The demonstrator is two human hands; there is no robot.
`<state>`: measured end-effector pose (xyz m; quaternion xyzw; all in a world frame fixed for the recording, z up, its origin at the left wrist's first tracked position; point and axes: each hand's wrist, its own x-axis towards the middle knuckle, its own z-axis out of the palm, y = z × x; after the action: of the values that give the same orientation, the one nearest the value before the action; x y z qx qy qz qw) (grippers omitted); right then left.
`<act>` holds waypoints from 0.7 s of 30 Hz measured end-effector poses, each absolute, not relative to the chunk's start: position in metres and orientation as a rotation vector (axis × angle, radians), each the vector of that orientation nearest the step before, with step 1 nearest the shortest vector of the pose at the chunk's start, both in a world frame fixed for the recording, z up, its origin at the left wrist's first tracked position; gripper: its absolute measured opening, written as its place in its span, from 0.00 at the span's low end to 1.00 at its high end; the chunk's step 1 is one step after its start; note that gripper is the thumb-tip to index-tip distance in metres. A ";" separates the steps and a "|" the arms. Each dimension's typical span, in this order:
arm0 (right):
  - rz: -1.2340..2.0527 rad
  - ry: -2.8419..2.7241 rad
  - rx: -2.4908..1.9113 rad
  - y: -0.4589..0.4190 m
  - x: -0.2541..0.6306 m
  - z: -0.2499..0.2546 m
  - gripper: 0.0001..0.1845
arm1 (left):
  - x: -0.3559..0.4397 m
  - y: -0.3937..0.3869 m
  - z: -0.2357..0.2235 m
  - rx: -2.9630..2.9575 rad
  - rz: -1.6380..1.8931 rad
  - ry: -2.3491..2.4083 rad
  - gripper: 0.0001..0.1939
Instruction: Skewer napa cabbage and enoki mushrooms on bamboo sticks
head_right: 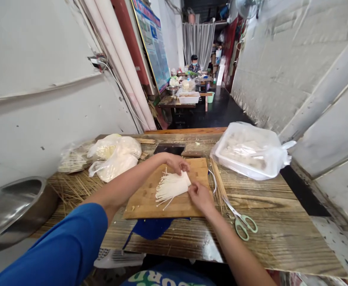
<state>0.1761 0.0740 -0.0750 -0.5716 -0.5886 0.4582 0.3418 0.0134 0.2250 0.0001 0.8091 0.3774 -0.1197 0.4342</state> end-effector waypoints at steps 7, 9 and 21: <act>1.000 -1.583 -1.792 0.079 0.159 -0.069 0.06 | -0.032 0.161 -0.004 2.335 0.292 1.288 0.15; 1.024 -1.564 -1.820 0.079 0.155 -0.068 0.05 | -0.040 0.125 -0.012 2.380 0.438 1.336 0.13; 1.675 -1.273 -1.498 0.046 0.132 -0.044 0.22 | -0.020 -0.014 -0.074 2.310 1.295 1.583 0.22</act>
<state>0.1316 0.0458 -0.0440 -0.5575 -0.4739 0.6234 0.2758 -0.0199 -0.0143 -0.0735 0.7485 0.5128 0.4196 0.0284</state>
